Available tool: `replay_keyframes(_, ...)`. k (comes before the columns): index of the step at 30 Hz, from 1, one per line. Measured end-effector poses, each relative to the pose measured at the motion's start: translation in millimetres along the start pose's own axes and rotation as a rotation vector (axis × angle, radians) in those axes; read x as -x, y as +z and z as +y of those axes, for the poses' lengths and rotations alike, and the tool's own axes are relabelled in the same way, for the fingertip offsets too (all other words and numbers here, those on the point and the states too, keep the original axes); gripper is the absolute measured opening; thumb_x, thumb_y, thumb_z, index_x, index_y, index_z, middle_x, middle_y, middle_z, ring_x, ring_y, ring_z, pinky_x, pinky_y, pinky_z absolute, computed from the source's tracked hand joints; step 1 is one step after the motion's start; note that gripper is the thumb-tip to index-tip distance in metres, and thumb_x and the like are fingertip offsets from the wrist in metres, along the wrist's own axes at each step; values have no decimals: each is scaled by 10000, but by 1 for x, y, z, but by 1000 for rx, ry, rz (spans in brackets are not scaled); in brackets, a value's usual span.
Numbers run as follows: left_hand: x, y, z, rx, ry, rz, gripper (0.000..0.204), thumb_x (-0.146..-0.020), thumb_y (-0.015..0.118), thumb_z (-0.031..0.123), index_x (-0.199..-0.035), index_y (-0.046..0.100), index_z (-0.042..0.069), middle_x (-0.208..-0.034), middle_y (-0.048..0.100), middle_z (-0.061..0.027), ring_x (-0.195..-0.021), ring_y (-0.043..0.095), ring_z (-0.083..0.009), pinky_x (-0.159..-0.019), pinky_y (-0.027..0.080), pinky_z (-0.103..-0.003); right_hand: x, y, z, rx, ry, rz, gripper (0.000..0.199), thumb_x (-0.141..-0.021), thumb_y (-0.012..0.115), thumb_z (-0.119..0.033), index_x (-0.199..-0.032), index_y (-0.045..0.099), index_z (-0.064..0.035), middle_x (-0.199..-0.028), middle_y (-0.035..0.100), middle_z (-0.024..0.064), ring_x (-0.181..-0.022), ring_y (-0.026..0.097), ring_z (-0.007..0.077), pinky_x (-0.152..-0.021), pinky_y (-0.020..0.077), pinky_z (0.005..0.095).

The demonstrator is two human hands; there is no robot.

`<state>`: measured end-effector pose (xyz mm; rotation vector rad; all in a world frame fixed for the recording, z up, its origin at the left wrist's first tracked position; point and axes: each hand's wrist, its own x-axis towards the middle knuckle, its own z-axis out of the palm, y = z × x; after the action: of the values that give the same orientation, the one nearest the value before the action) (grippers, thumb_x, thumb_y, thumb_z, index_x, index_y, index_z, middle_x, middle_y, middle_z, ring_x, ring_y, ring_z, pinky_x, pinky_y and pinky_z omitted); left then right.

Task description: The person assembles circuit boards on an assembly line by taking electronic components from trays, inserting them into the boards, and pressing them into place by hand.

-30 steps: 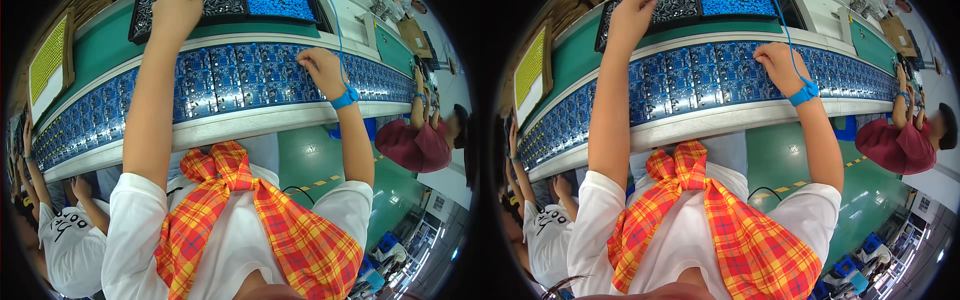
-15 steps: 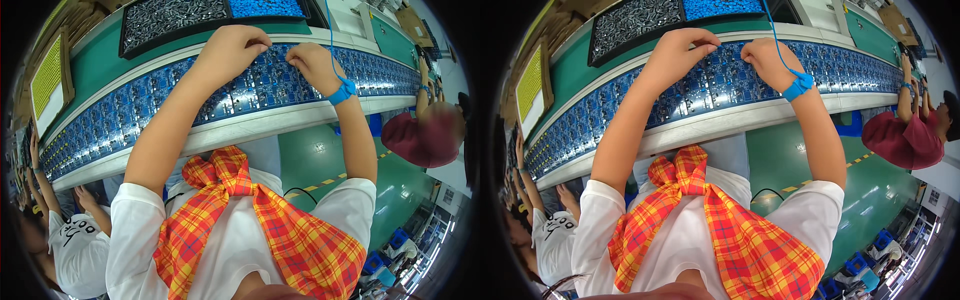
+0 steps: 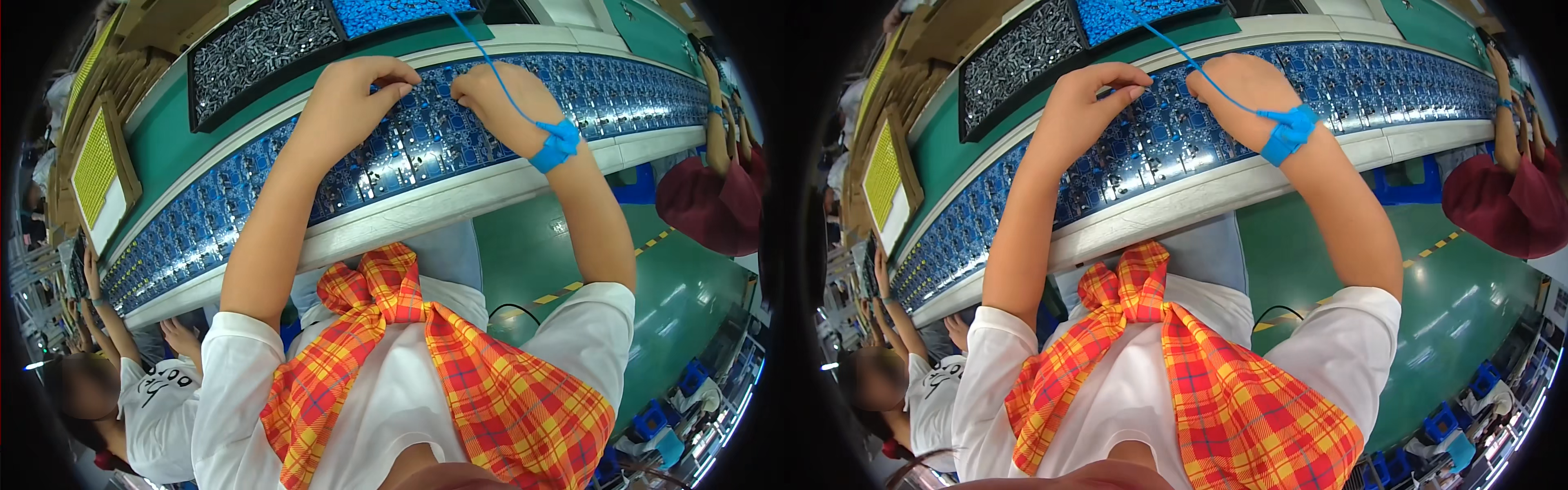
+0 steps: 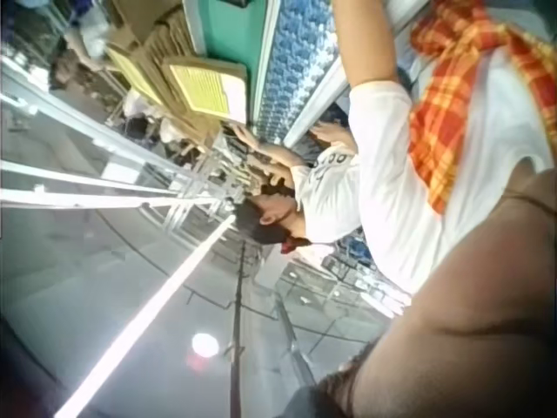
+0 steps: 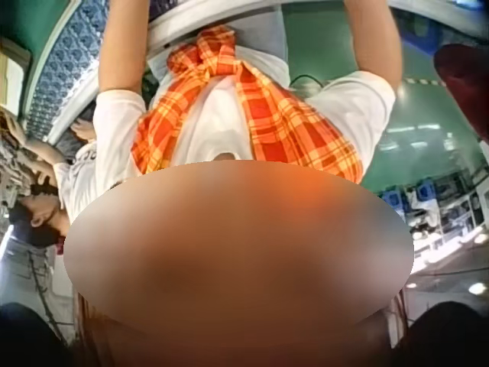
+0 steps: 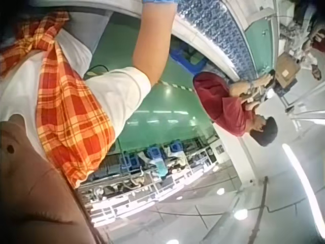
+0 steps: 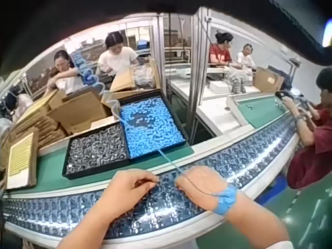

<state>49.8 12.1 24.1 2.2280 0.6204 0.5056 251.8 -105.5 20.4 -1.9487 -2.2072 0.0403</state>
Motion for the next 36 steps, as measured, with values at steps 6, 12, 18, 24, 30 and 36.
replay_keyframes(6,1,9,6,-273,240,24,114,-870,683,128,-950,761,107,-915,715,-57,-956,628,-248,-918,420,-417,-51,-12,42,-142,-108,455,176,-890,665,-145,-999,656,-7,-813,669,162,-806,651,336,-712,506,451)
replay_keyframes(12,9,30,21,-457,363,-56,77,-853,687,128,-887,756,137,-893,646,-14,-1004,552,-236,-971,320,-447,-105,0,29,-163,19,226,277,-899,607,-277,-899,676,-9,-859,679,233,-867,650,410,-786,508,504)
replay_keyframes(18,7,39,20,-448,352,-72,70,-852,687,122,-878,751,137,-898,614,-14,-1009,539,-241,-973,313,-450,-143,39,23,-255,56,270,268,-902,596,-269,-901,668,-11,-829,675,223,-847,648,405,-771,508,500)
replay_keyframes(24,8,35,17,-510,364,-82,102,-834,668,77,-884,735,136,-913,606,-17,-1024,533,-242,-991,318,-481,-139,39,9,-135,113,395,176,-903,584,-200,-854,633,-39,-800,646,192,-827,627,396,-749,497,485)
replay_keyframes(30,7,41,25,-626,468,-88,158,-808,641,34,-896,724,136,-963,601,-19,-1055,535,-240,-1013,326,-531,-144,57,34,-435,-35,718,88,-887,589,-134,-842,606,-61,-795,630,167,-815,615,390,-738,492,474)
replay_keyframes(36,11,37,26,-671,421,-118,178,-819,655,65,-955,744,137,-994,619,-24,-1057,558,-246,-1010,336,-538,-115,18,26,-471,-80,826,76,-875,601,-125,-865,633,-58,-830,659,163,-805,630,383,-731,509,459)
